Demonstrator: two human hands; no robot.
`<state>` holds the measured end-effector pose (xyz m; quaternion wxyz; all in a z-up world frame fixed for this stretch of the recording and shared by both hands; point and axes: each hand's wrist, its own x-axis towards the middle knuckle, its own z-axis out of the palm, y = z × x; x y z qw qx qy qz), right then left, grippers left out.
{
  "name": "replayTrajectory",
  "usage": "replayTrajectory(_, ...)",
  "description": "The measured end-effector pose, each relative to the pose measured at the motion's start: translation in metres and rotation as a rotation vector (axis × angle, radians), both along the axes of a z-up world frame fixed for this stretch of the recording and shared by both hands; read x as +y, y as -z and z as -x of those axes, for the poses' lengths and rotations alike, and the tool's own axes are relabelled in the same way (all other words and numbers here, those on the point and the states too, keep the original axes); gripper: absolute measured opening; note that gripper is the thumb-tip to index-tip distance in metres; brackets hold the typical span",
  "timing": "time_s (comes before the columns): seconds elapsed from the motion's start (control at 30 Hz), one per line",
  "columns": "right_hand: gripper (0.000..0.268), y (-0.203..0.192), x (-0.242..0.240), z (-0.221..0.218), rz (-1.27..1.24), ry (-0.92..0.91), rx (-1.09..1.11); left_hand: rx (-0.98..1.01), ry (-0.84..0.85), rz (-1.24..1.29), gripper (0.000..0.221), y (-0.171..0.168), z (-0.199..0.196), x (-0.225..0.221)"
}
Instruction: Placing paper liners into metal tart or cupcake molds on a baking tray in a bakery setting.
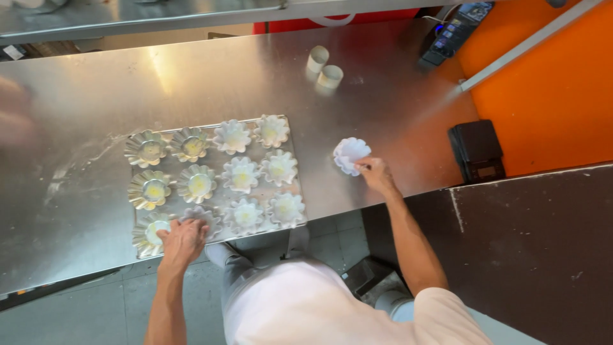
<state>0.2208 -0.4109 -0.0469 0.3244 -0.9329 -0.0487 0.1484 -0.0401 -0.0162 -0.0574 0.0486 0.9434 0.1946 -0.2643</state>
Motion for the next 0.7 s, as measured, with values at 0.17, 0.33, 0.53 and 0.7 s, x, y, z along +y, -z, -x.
replayTrajectory(0.17, 0.012, -0.009, 0.015, 0.007, 0.178, 0.136, -0.039, -0.058, 0.056, 0.067, 0.031, -0.039, 0.004, 0.020)
replayTrajectory(0.33, 0.020, -0.014, 0.031, 0.009, 0.123, 0.192, -0.068, -0.234, 0.185, 0.284, 0.027, -0.103, -0.004, 0.031)
replayTrajectory(0.53, 0.021, 0.027, 0.010, -0.010, 0.157, 0.178, 0.010, -0.453, 0.507, 0.773, 0.023, -0.116, -0.078, -0.063)
replayTrajectory(0.7, 0.020, 0.029, 0.010, -0.011, 0.011, 0.145, -0.031, -0.463, 0.551, 0.728, 0.048, -0.071, -0.160, -0.165)
